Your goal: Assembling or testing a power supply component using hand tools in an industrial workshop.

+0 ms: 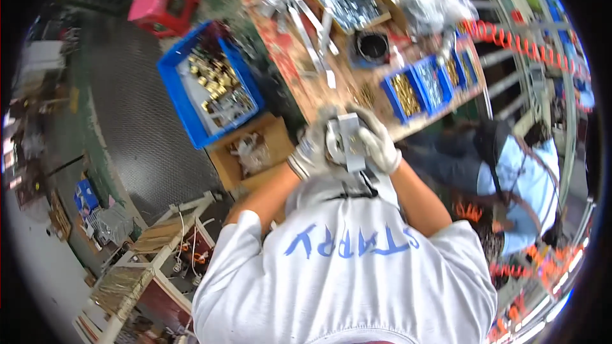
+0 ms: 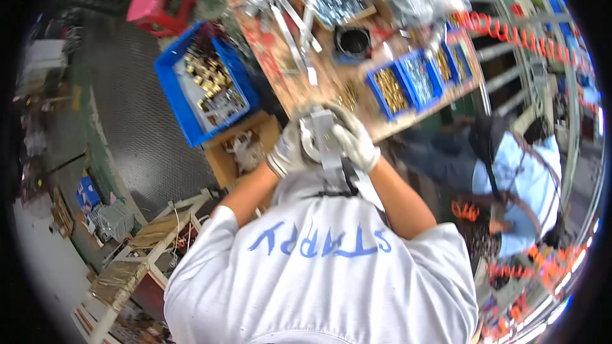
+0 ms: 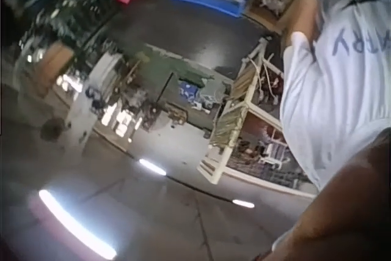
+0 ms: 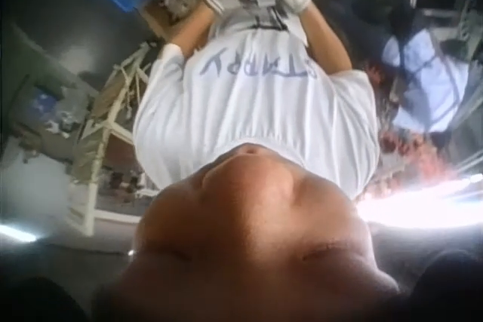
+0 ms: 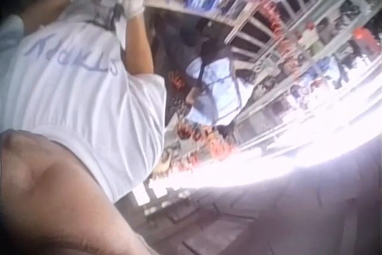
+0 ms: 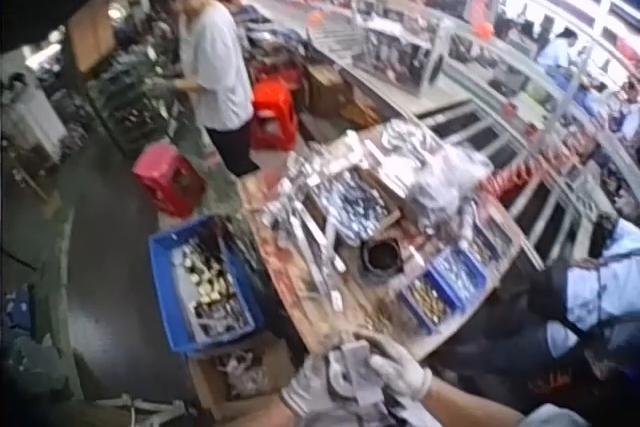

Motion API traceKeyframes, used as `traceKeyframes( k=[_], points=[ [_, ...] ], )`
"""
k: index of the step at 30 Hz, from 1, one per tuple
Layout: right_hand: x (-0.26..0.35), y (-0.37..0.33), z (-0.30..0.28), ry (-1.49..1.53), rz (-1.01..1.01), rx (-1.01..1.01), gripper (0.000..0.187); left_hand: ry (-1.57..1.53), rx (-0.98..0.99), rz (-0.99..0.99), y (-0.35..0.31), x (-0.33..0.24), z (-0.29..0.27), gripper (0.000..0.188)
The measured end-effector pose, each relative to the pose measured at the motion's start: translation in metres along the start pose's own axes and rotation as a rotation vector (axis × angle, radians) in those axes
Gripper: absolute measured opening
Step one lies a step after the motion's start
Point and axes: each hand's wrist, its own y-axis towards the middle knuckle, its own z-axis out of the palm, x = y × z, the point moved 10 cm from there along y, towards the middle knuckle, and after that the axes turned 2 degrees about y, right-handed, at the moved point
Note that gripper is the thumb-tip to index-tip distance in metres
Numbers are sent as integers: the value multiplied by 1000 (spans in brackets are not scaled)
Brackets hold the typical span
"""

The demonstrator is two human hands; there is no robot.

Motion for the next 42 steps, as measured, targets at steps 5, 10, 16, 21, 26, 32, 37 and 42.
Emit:
traceKeyframes(
  k=[5, 10, 16, 21, 26, 32, 37, 42],
  points=[
    [-23, -2, -6, 208, 122, -58, 60, 73, -16, 145, 20, -33, -16, 143],
    [-15, -10, -10, 58, 112, -35, 60, 77, 79, -23, 18, -33, -13, 140],
    [-17, -11, -7, 126, 70, -74, 62, 145, -45, -123, -1, -26, -21, 139],
    [-18, -23, -29, 63, 23, -127, 62, -130, -116, -265, -26, -55, -34, 114],
    [-39, -22, -27, -51, 195, 42, 54, -40, -462, -592, -32, -48, -48, 78],
    [-36, -19, -43, -242, 1, 173, 45, 342, -420, -744, -3, -96, -18, 93],
    [-57, -32, -54, -132, 59, 190, 42, 423, -452, -1085, -4, -75, -4, 100],
    [-74, -40, -70, 31, 239, 148, 36, 751, -573, -984, 9, -91, -7, 104]
  ],
)
